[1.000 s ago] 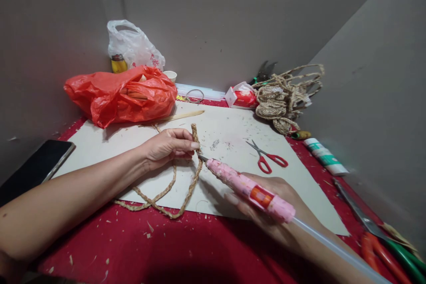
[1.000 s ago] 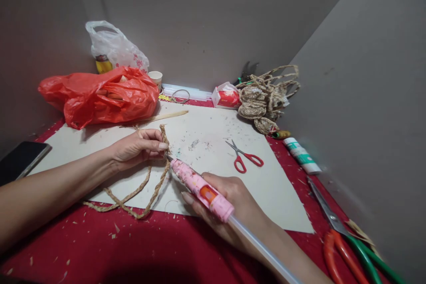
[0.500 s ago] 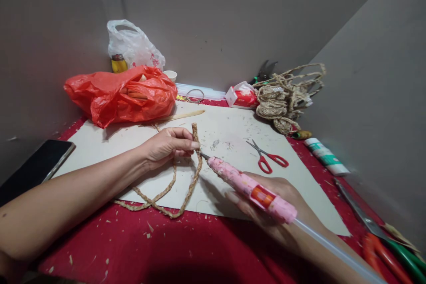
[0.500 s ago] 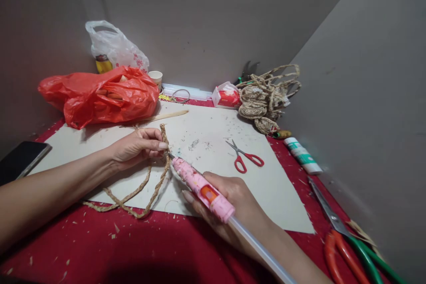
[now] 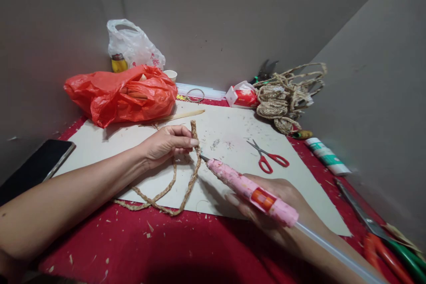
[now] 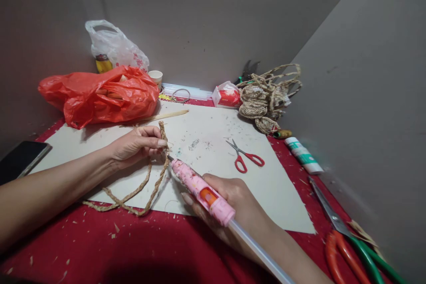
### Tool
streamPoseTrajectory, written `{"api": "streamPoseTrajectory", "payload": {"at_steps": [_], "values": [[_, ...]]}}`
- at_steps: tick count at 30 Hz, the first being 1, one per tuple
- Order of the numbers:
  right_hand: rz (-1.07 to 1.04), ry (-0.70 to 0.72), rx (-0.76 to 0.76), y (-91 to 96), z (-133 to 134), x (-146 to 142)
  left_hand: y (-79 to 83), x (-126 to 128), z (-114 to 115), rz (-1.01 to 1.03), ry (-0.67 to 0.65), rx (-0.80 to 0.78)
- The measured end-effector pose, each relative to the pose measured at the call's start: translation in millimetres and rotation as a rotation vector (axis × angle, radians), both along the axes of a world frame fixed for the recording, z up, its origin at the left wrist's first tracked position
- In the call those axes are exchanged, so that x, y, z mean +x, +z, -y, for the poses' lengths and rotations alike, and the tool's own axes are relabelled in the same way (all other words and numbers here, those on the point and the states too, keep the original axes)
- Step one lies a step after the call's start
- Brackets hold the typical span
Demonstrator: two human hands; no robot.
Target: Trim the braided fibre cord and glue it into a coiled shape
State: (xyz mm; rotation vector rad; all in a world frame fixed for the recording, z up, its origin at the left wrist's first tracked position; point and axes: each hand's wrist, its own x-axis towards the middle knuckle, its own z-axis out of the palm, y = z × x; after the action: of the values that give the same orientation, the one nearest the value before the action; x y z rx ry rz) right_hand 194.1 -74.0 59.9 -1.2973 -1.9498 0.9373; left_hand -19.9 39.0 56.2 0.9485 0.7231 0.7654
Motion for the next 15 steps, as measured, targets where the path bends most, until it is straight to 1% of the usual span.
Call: {"api": "streamPoseTrajectory", "payload": {"at_steps": [5, 12, 15], "values": [[0.038, 0.040, -0.018, 1.6, -0.9, 2.7, 0.8, 0.3, -0.4, 0.003, 0.027, 0.000], [0.122, -0.018, 0.074, 1.1, 3.6, -1.2, 0.0, -0.7, -1.5, 0.012, 0.039, -0.003], [0.150, 0.007, 0.112, -4.5, 4.5, 1.0, 0.9, -0.9, -1.6, 0.014, 0.048, -0.008]]}}
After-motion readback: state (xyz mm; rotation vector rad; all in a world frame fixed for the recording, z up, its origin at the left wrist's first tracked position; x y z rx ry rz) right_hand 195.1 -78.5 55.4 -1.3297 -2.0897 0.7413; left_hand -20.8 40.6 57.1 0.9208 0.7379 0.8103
